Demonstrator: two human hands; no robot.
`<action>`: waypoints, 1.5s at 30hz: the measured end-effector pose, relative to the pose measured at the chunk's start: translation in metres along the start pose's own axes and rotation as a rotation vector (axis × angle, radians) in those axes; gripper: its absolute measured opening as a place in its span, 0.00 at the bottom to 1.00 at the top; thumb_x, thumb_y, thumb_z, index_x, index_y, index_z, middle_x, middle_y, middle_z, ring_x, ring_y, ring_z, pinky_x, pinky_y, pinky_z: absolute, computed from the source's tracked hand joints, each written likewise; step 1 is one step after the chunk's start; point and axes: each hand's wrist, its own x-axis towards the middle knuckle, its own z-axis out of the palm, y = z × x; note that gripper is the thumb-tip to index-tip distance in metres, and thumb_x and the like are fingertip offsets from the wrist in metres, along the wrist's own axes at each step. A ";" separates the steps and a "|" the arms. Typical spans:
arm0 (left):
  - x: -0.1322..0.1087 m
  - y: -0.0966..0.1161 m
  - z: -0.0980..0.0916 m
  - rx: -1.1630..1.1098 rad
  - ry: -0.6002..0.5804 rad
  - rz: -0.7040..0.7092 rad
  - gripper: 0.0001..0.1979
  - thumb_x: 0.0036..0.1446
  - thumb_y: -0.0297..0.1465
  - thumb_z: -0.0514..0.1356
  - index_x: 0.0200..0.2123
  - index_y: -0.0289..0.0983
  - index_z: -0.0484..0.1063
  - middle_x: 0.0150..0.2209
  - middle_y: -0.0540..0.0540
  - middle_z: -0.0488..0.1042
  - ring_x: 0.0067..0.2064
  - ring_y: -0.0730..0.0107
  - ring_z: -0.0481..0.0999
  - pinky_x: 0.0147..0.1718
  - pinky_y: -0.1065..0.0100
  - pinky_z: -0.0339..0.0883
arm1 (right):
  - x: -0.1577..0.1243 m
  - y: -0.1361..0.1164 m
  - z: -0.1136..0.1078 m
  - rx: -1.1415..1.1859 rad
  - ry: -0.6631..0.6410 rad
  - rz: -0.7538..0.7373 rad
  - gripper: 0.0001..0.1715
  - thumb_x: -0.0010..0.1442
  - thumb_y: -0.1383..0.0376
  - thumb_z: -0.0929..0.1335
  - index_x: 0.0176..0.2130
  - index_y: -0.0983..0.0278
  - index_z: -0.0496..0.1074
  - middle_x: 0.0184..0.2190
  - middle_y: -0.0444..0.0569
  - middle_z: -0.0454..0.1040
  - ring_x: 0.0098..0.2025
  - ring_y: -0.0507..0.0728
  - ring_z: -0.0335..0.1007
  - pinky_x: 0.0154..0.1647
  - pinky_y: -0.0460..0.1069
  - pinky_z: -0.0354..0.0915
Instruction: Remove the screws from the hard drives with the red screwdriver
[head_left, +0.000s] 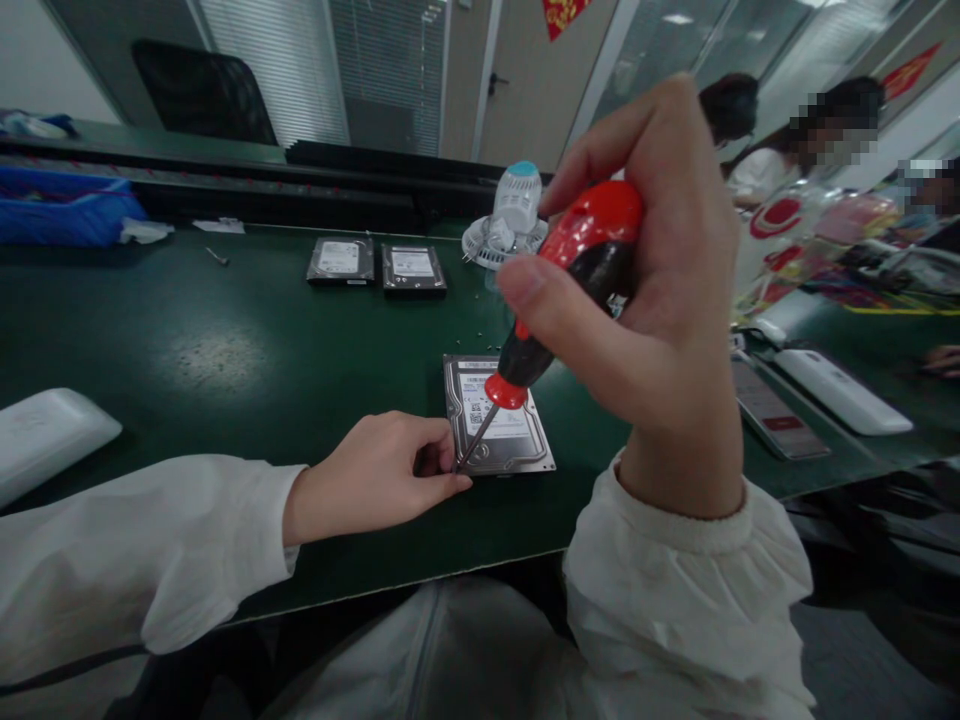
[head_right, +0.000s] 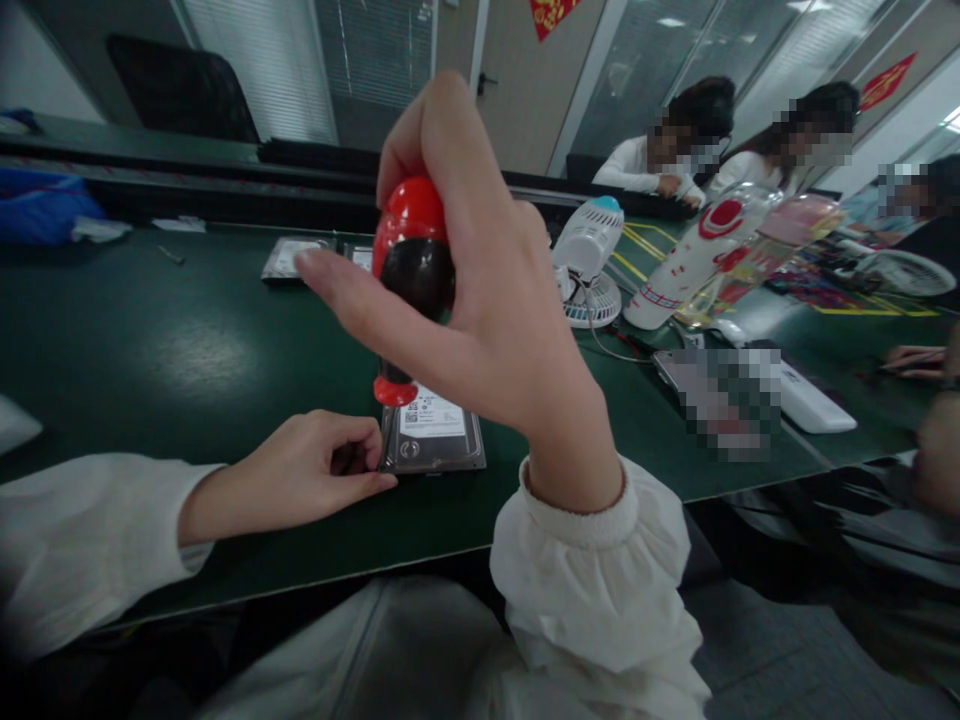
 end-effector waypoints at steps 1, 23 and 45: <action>0.000 0.000 0.000 -0.012 0.007 -0.003 0.13 0.57 0.42 0.64 0.28 0.40 0.70 0.27 0.55 0.74 0.28 0.72 0.72 0.28 0.68 0.58 | 0.000 0.001 0.001 -0.007 0.005 -0.021 0.17 0.57 0.55 0.70 0.39 0.65 0.67 0.36 0.47 0.66 0.37 0.50 0.60 0.40 0.48 0.65; 0.000 -0.006 0.002 -0.108 -0.005 0.026 0.12 0.57 0.40 0.65 0.29 0.40 0.70 0.26 0.56 0.72 0.27 0.75 0.71 0.26 0.71 0.60 | -0.001 -0.007 -0.005 0.152 -0.016 -0.030 0.12 0.60 0.60 0.66 0.40 0.64 0.71 0.36 0.46 0.68 0.34 0.49 0.59 0.38 0.49 0.62; 0.000 -0.007 0.002 -0.106 -0.012 0.034 0.12 0.57 0.40 0.65 0.29 0.39 0.69 0.26 0.56 0.73 0.27 0.74 0.71 0.26 0.71 0.60 | -0.004 -0.010 0.001 0.218 0.086 0.008 0.19 0.63 0.64 0.64 0.48 0.63 0.79 0.44 0.43 0.80 0.45 0.52 0.75 0.51 0.48 0.71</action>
